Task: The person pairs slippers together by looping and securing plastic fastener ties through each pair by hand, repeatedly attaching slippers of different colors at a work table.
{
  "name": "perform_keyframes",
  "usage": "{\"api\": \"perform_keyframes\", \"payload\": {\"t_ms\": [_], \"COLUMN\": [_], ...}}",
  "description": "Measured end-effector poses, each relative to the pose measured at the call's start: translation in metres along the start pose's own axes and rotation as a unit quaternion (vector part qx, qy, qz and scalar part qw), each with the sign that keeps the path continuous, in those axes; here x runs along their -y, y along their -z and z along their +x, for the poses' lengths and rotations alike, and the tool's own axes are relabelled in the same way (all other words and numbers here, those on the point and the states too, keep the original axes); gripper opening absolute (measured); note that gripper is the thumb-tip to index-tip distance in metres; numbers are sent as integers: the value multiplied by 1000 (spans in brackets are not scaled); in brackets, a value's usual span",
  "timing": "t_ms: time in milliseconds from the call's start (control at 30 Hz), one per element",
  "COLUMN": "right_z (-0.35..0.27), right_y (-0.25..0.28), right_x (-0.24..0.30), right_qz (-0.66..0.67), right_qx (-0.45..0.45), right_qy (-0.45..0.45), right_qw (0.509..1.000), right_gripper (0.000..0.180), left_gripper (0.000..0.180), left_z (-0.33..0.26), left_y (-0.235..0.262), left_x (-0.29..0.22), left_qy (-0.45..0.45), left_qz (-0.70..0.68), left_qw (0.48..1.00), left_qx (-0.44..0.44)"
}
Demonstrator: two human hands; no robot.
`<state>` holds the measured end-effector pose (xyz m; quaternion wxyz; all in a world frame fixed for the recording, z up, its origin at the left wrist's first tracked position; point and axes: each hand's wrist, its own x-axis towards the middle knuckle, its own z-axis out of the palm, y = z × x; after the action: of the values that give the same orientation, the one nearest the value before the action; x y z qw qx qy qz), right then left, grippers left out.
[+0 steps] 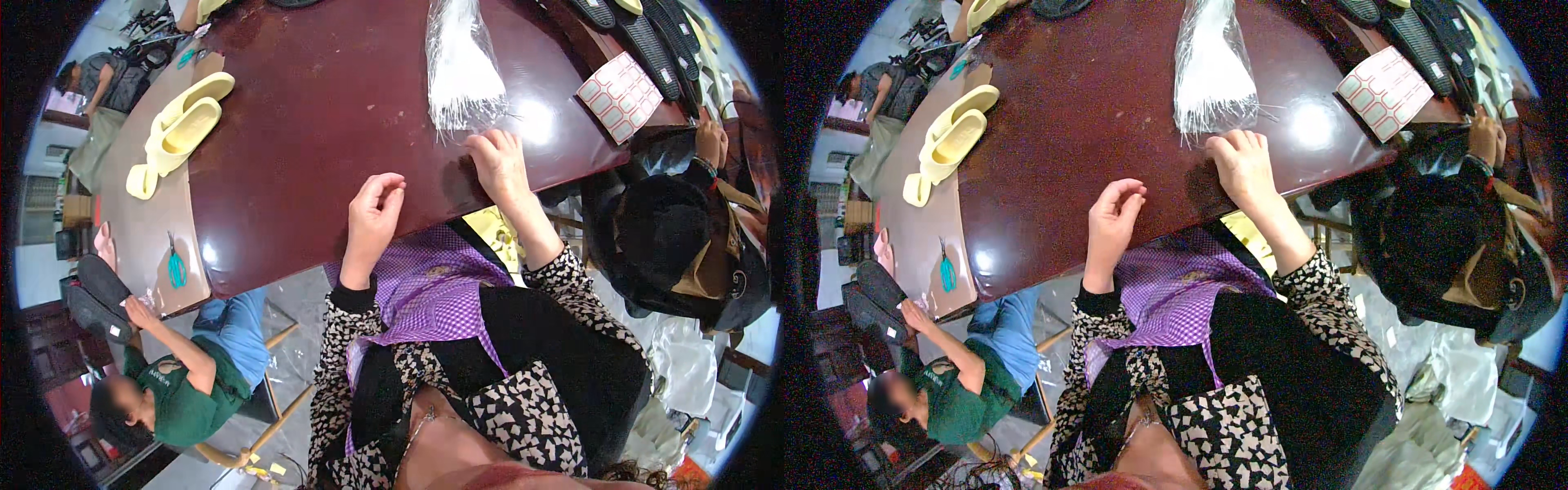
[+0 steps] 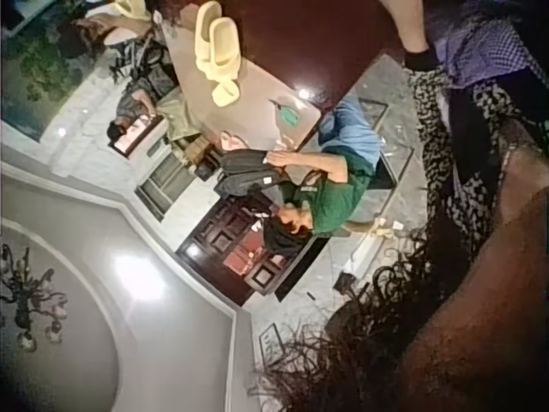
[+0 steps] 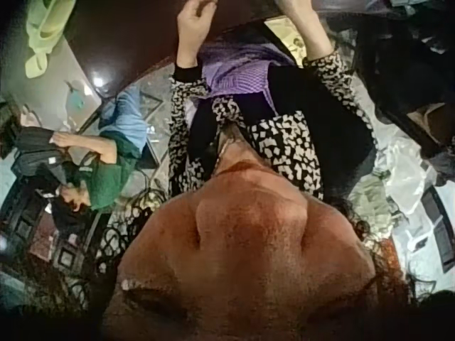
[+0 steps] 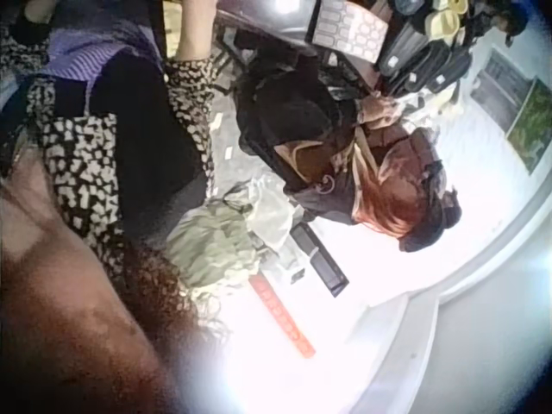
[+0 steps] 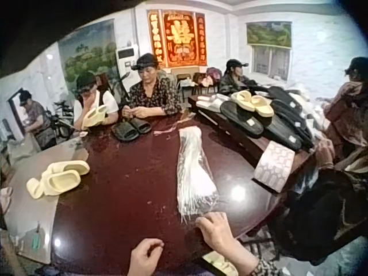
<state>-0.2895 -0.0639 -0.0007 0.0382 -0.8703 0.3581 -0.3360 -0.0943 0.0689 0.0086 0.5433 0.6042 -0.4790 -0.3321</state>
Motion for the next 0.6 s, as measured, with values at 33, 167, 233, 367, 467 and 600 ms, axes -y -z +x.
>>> {"api": "perform_keyframes", "payload": {"t_ms": [33,167,233,367,467,600], "right_z": [2,4,3,2,2,0], "right_y": [1,1,1,7,8,10], "right_x": [0,-3,-5,5,13,35], "right_qz": [8,33,50,102,148,228], "right_qx": [-24,-70,-62,-43,-55,-53], "right_qy": [7,23,32,-18,-33,9], "right_qw": [1000,997,996,994,987,972], "right_gripper": [10,12,14,19,20,18], "left_gripper": [15,15,15,15,16,16], "left_z": [-1,-2,-2,-2,0,2], "left_y": [-3,-9,-11,-14,-17,-21], "left_x": [-3,-4,-4,-8,-12,-19], "left_qy": [1,-17,-27,-36,-17,-84], "left_qz": [-4,18,30,37,36,40], "left_qw": [1000,999,998,998,998,995], "left_qx": [10,35,42,43,56,-23]}}
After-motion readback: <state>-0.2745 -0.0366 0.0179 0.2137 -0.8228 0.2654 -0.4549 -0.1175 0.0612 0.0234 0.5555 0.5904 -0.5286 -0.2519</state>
